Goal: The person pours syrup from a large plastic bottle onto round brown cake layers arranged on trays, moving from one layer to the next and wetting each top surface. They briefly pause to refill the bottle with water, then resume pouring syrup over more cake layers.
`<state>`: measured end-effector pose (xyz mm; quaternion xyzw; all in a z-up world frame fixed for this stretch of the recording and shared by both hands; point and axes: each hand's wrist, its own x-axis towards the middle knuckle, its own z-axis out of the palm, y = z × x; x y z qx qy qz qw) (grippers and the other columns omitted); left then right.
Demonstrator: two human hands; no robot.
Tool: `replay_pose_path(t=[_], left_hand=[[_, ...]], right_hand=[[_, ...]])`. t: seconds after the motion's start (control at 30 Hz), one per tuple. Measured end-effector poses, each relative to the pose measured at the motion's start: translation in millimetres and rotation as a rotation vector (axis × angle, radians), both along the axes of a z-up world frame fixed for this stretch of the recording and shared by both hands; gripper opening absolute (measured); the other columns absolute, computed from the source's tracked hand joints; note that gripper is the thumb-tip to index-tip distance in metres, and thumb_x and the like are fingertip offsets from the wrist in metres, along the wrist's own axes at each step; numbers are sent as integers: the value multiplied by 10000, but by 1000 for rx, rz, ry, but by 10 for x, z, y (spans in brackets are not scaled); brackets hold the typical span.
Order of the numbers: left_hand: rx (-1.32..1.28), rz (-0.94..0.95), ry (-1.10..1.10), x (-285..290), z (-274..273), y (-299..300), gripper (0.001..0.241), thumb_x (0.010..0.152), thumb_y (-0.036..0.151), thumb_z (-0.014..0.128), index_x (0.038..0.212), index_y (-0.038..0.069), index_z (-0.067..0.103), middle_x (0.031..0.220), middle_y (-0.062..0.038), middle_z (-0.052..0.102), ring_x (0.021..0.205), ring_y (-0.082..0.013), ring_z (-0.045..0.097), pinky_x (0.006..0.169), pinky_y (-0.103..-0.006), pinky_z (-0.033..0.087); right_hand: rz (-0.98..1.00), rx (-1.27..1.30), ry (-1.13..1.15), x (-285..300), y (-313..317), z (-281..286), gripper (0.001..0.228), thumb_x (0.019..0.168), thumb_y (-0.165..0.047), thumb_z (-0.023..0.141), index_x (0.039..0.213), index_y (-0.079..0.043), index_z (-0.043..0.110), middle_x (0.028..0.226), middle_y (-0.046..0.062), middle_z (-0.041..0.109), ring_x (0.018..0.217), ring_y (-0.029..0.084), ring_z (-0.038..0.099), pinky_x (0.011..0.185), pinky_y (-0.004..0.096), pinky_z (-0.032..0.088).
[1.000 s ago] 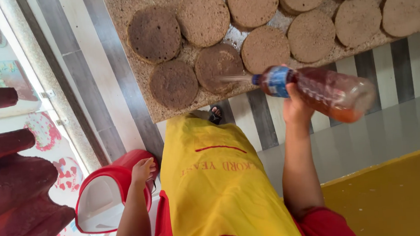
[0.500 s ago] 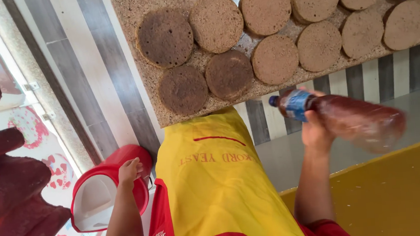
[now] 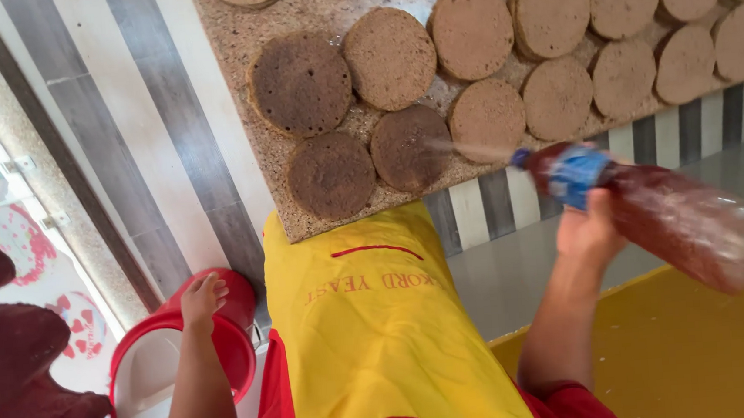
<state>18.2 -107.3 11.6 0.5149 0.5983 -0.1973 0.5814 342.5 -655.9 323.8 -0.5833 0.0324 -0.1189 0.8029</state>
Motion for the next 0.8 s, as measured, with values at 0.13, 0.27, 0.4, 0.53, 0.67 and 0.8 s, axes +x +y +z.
replay_pose_path(t=[0.13,0.27,0.4,0.53,0.67,0.8], left_hand=[[38,62,-8,-151,1,-60,335,995,315,656,1187,42,692,1048,-94,740,884,-200,705,720,-343,539],[24,74,37,-189,7,-284,327,976,308,664,1186,60,697,1026,-87,741,860,-209,704,692,-352,540],[34,183,0,-265,86,-607,343,973,310,667,1187,44,698,1012,-97,745,854,-211,711,681,-347,534],[30,284,12,-489,102,-1083,351,954,314,688,1197,61,693,1031,-100,739,877,-221,708,709,-362,546],[-42,219,80,-558,94,-1412,364,948,335,679,1206,78,686,1083,-96,730,927,-243,706,755,-393,524],[-46,280,93,-480,242,-1580,389,950,336,680,1233,70,677,1111,-106,731,971,-255,709,785,-399,536]], right_hand=[[173,-44,-116,674,477,127,748,852,-183,908,1476,-70,512,1497,72,583,1422,267,546,1231,452,459],[141,24,-31,1245,812,-466,727,868,-116,930,1454,-57,503,1424,74,561,1367,255,535,1229,389,418],[301,-1,-19,1326,623,-671,699,893,-145,920,1438,-41,494,1359,117,613,1346,300,565,1207,420,472],[243,-14,4,1827,733,-649,757,885,-148,922,1465,-50,444,1384,102,589,1340,282,551,1200,426,488],[219,151,-14,1916,1190,-655,879,817,-135,940,1486,-169,370,1385,64,548,1330,252,540,1174,454,511],[391,118,-97,1586,893,-800,794,882,-106,923,1483,-162,408,1334,62,555,1279,265,540,1134,428,505]])
